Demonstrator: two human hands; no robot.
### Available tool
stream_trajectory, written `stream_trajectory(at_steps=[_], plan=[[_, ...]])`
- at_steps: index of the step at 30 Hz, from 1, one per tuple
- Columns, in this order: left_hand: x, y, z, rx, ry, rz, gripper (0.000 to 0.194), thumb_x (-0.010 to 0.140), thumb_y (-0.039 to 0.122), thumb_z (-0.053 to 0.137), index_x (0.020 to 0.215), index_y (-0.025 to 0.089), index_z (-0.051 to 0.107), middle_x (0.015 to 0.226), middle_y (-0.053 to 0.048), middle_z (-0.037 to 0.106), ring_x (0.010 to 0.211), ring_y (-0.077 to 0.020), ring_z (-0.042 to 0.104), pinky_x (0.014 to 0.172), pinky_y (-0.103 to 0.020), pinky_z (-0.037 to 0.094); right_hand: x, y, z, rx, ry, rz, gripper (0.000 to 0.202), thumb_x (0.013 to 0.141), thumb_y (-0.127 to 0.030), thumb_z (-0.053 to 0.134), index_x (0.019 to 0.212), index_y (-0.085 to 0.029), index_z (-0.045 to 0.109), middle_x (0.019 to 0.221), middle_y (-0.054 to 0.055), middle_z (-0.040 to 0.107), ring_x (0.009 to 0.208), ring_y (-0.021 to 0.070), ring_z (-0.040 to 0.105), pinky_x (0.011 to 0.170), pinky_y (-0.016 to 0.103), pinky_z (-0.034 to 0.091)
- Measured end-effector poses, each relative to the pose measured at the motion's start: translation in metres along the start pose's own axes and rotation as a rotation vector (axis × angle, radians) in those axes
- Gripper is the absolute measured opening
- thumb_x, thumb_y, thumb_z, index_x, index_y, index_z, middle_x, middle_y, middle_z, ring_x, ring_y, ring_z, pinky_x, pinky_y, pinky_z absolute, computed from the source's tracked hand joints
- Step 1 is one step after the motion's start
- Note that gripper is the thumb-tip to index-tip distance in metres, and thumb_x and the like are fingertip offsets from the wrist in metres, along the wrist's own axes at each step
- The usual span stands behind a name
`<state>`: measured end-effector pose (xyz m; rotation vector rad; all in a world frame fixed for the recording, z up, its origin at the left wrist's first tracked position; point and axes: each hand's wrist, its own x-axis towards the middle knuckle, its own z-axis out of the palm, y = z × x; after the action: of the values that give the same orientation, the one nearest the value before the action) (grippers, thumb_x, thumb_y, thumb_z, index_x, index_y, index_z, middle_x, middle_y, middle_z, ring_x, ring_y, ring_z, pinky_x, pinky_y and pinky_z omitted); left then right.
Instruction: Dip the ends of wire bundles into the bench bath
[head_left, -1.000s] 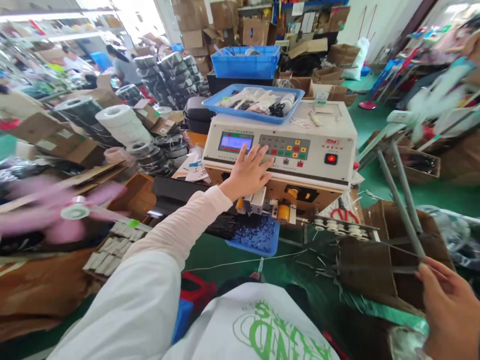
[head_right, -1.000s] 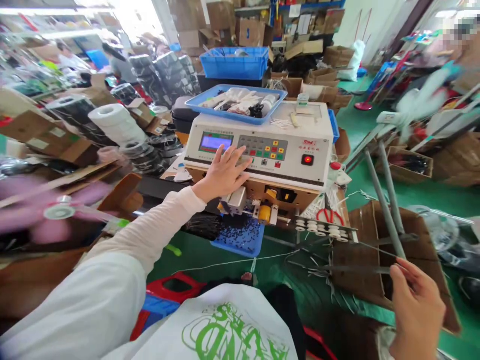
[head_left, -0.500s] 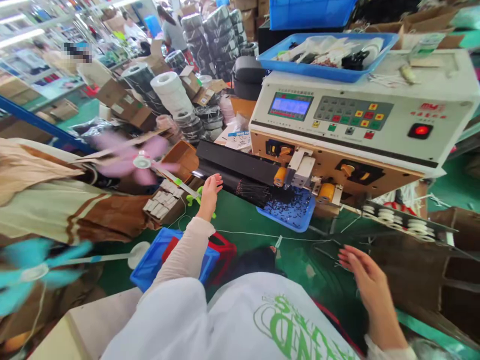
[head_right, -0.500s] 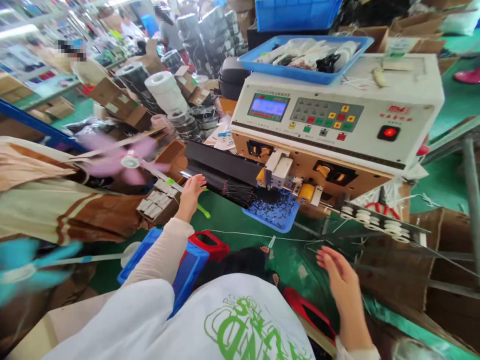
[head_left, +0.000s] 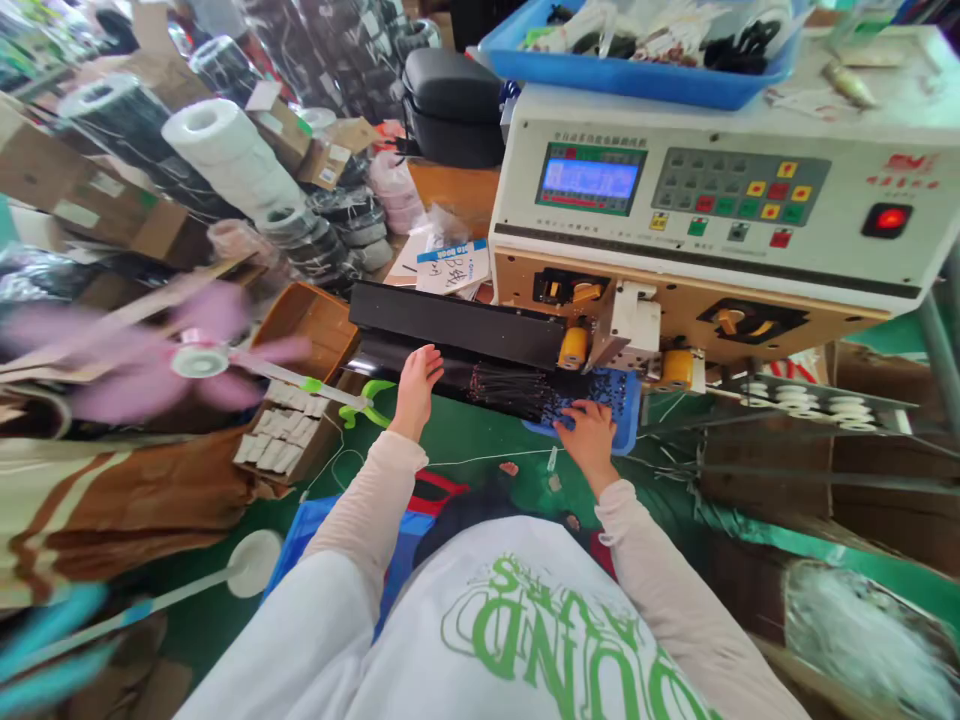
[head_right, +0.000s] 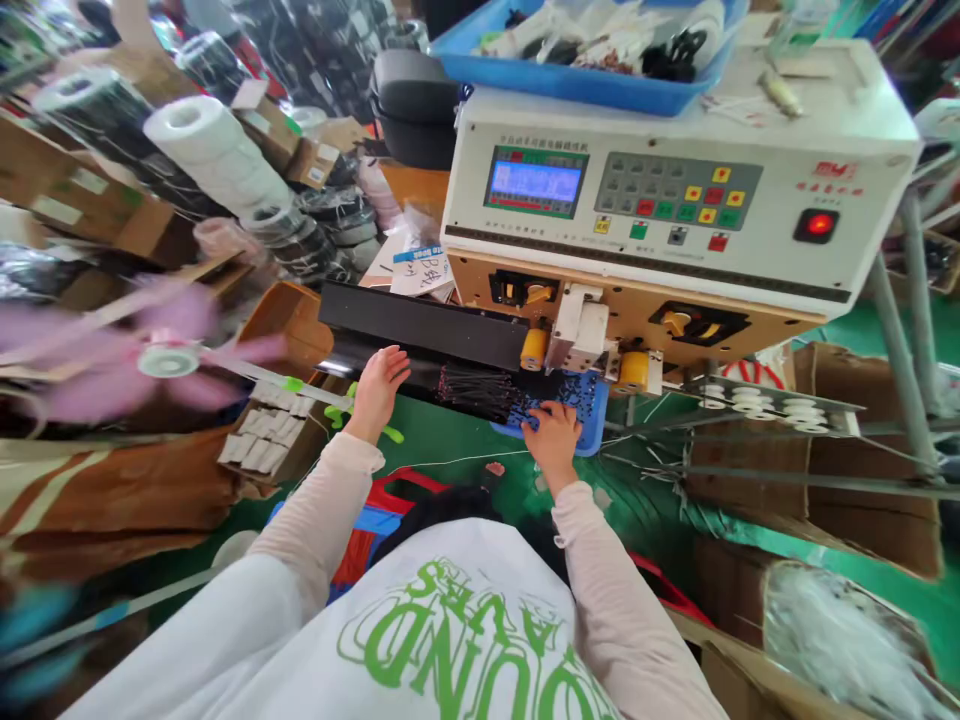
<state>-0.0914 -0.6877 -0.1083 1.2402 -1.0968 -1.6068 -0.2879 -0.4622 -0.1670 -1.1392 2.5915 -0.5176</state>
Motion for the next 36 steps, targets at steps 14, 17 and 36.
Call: stream_trajectory(at_steps=[14, 17, 36], plan=[[0.021, -0.001, -0.017, 0.061, -0.108, -0.080, 0.038, 0.086, 0.052, 0.052, 0.104, 0.020, 0.062, 0.114, -0.011, 0.066, 0.100, -0.0195, 0.064, 0.089, -0.035, 0.049, -0.024, 0.012, -0.021, -0.093, 0.163, -0.001, 0.022, 0.085, -0.031, 0.056, 0.082, -0.022, 0.076, 0.105, 0.008, 0.070, 0.106, 0.0306, 0.050, 0.082, 0.044, 0.040], [0.022, -0.001, -0.018, 0.052, -0.110, -0.127, 0.039, 0.087, 0.052, 0.051, 0.103, 0.019, 0.063, 0.115, -0.012, 0.066, 0.103, -0.0207, 0.064, 0.093, -0.037, 0.047, -0.034, 0.023, -0.052, -0.036, 0.208, -0.090, 0.024, 0.086, -0.035, 0.057, 0.079, -0.022, 0.076, 0.100, 0.008, 0.070, 0.101, 0.0289, 0.054, 0.084, 0.044, 0.042], [-0.012, 0.007, 0.031, 0.030, -0.129, -0.493, 0.065, 0.097, 0.054, 0.021, 0.143, 0.013, 0.042, 0.160, -0.011, 0.026, 0.147, -0.0187, 0.027, 0.122, -0.032, 0.013, 0.004, -0.044, 0.040, 1.366, 0.301, 0.513, 0.085, 0.084, -0.078, 0.032, 0.142, -0.018, 0.043, 0.148, 0.014, 0.045, 0.136, 0.0231, 0.044, 0.113, 0.046, 0.033]])
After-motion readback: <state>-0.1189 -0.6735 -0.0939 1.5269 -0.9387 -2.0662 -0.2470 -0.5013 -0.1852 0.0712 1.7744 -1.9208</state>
